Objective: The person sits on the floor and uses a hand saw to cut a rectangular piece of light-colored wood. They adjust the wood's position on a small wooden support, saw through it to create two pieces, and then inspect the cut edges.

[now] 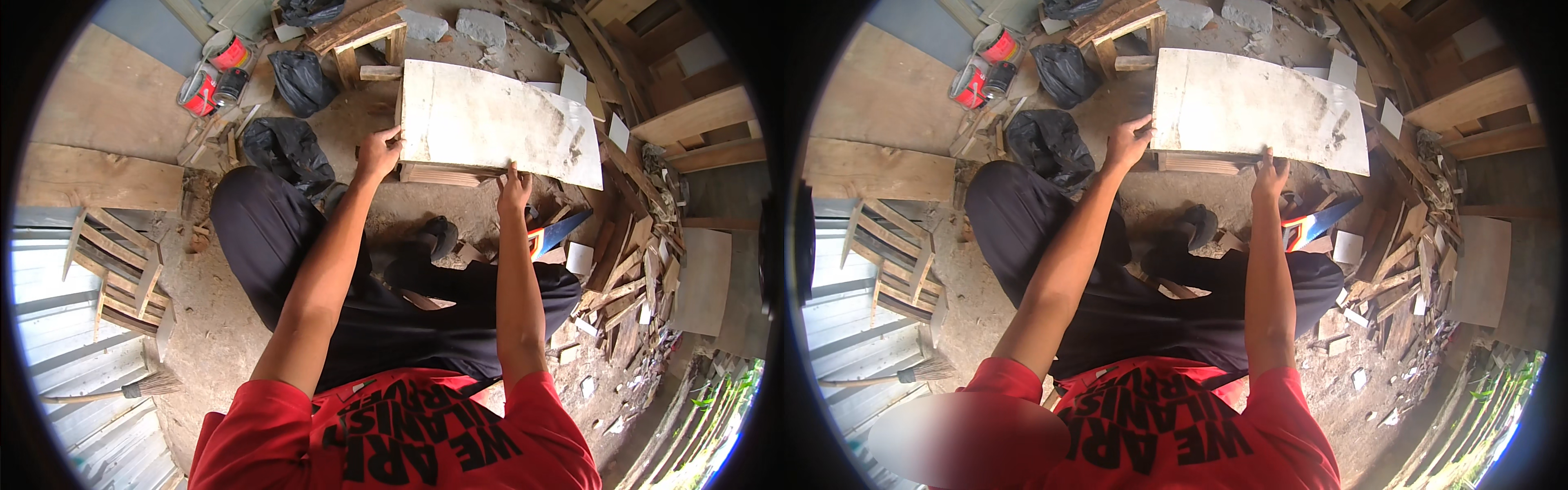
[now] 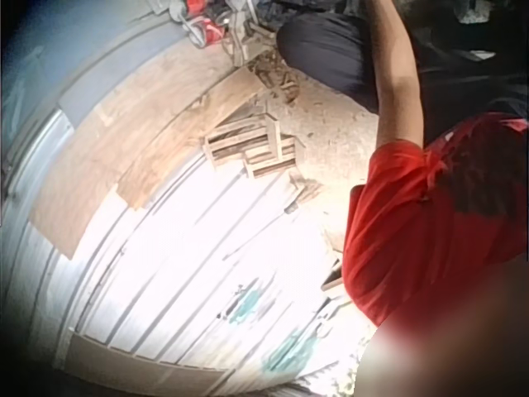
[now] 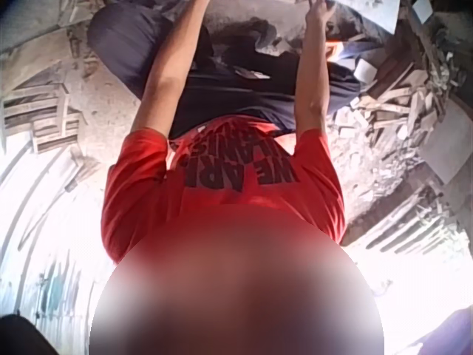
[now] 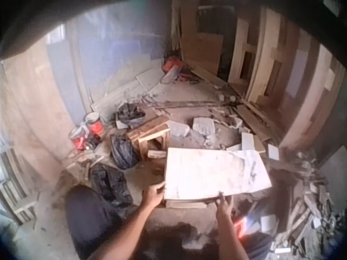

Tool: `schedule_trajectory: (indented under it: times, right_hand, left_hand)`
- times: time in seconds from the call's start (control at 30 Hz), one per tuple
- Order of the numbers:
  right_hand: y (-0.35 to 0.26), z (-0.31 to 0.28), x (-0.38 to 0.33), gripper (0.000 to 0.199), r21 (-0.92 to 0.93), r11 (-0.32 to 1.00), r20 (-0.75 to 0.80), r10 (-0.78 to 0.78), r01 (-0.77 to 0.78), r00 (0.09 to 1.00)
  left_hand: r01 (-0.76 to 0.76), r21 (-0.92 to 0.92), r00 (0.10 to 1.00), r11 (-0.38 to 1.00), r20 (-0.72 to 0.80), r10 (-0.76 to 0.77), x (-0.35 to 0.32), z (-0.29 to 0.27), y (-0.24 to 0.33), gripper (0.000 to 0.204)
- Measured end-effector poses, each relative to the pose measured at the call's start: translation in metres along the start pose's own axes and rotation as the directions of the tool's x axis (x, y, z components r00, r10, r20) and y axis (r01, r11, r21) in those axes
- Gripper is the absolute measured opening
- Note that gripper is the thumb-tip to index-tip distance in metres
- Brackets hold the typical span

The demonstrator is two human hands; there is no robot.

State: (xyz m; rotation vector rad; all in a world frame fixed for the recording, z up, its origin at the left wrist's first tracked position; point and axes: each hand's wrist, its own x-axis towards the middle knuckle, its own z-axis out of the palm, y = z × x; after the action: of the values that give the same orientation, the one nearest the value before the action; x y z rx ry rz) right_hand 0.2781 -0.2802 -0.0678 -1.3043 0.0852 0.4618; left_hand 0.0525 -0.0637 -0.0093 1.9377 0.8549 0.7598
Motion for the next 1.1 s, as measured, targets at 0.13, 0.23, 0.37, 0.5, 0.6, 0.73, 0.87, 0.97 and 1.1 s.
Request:
schedule_trajectory:
  times: [0.13,0.23,0.37,0.5,0.6,0.73,0.87,0.97,1.1]
  right_hand:
    - [0.003,0.004,-0.002,0.071,-0.014,1.0,-0.076,-0.006,0.005,0.997]
    - [0.001,0.005,-0.005,0.062,-0.025,1.0,-0.085,0.004,-0.006,0.996]
    - [-0.001,0.004,-0.007,0.058,-0.028,1.0,-0.077,0.012,-0.014,0.997]
    - [0.001,0.0,-0.003,0.049,-0.03,1.0,-0.023,-0.009,0.008,1.0]
    - [0.002,-0.004,-0.002,0.043,-0.031,0.999,0.006,-0.023,0.023,1.0]
    - [0.004,-0.004,0.002,0.038,-0.03,0.999,0.019,-0.021,0.021,1.0]
    - [0.005,-0.005,0.015,0.035,-0.079,0.996,0.0,-0.033,0.033,0.999]
    - [0.0,0.0,0.009,0.036,-0.079,0.995,0.056,-0.054,0.059,0.997]
    - [-0.007,0.008,0.001,0.039,-0.107,0.992,0.069,-0.054,0.062,0.996]
  left_hand:
    - [0.034,0.006,0.999,0.999,0.039,-0.034,0.0,-0.002,0.001,0.035]
    - [0.081,0.023,0.993,0.996,0.084,-0.083,0.003,-0.004,0.0,0.034]
    - [0.088,-0.065,0.994,0.994,0.076,-0.083,0.004,-0.002,-0.006,0.033]
    - [0.049,-0.105,0.998,0.993,0.05,-0.044,0.005,-0.001,-0.012,0.033]
    - [0.086,-0.109,0.995,0.99,0.056,-0.081,0.002,-0.001,-0.004,0.033]
    - [0.127,-0.072,0.99,0.989,0.065,-0.122,0.002,-0.003,-0.002,0.034]
    - [0.11,-0.101,0.993,0.989,0.061,-0.104,0.005,0.002,-0.005,0.034]
    - [0.094,-0.105,0.995,0.99,0.056,-0.088,0.006,0.001,-0.013,0.033]
    - [0.035,-0.08,0.999,0.996,0.027,-0.033,0.003,0.0,-0.018,0.033]
